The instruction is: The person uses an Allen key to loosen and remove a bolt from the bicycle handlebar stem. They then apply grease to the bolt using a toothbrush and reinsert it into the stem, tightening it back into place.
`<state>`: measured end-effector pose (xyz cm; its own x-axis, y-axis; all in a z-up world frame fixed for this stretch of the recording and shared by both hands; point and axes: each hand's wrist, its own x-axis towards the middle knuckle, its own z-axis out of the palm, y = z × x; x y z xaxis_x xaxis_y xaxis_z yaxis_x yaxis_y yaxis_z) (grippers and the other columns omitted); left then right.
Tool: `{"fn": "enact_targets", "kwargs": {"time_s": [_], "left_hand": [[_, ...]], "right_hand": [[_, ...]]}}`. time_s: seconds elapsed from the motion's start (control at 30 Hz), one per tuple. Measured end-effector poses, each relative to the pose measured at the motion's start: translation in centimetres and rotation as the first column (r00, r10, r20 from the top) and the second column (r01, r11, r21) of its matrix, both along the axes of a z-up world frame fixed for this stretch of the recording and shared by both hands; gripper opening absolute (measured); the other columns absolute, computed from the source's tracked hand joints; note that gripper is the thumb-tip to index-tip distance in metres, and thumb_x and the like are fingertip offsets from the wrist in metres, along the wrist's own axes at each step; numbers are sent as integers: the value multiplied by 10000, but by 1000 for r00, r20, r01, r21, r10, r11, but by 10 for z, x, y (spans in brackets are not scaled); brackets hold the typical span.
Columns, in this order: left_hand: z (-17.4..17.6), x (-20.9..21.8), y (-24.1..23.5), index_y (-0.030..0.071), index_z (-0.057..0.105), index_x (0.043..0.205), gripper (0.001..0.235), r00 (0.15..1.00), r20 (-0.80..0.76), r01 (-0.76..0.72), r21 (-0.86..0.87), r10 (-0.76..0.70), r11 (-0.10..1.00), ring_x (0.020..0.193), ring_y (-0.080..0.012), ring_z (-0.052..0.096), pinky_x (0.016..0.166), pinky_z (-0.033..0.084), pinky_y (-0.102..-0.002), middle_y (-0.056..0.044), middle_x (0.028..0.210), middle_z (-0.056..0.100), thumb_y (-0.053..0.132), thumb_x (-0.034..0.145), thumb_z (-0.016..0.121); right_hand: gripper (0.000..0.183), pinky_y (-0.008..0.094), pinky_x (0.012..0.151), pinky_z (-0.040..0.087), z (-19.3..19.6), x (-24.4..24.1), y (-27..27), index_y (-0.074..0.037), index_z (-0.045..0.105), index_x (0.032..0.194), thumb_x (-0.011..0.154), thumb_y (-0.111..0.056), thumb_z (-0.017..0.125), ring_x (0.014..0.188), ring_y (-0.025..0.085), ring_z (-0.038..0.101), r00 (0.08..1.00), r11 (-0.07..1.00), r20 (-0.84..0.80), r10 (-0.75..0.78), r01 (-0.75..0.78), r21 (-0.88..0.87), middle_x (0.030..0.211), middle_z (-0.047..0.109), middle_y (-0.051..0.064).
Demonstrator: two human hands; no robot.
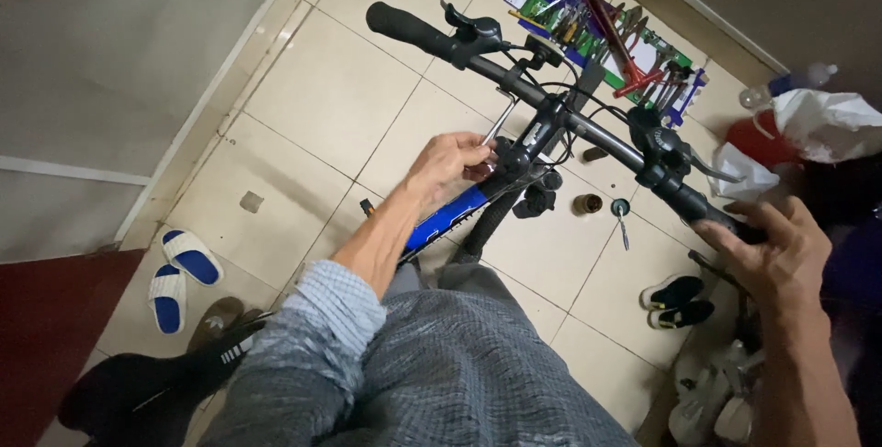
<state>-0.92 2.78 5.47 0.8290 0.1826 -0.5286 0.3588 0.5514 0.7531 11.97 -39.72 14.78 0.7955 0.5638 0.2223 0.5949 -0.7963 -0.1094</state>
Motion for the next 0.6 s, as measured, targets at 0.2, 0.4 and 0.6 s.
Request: {"fn": "enact_targets", "kwargs": {"time_s": [0.2, 0.4, 0.6], "left_hand": [[9, 3, 9, -31, 734, 1191, 320, 990, -16, 139, 100, -138, 985, 695, -147, 664, 668, 560, -246, -137, 915, 773, 25, 892, 634], [-1, -5, -6, -112, 677, 1211, 301, 998, 38, -39, -79, 42, 996, 810, -217, 684, 739, 574, -296, -198, 991, 734, 8, 945, 602], [16, 5, 11, -8, 704, 1269, 375, 989, -22, 150, 77, -149, 986, 710, -165, 672, 663, 577, -264, -146, 959, 756, 26, 913, 594]], "right_hand": [[586, 325, 596, 435, 2, 0, 2, 51, 804, 1126, 754, -382, 936, 718, 227, 529, 1000, 1000, -11, -12, 12, -8, 911, 563, 153], [546, 302, 596, 408, 2, -2, 5, 33, 815, 1071, 782, -414, 935, 717, 199, 505, 997, 999, 77, 24, -20, -48, 877, 584, 132], [545, 318, 564, 397, 9, -6, 14, 30, 807, 1077, 791, -424, 902, 716, 208, 496, 997, 997, -45, -70, 69, -29, 869, 553, 141]]}}
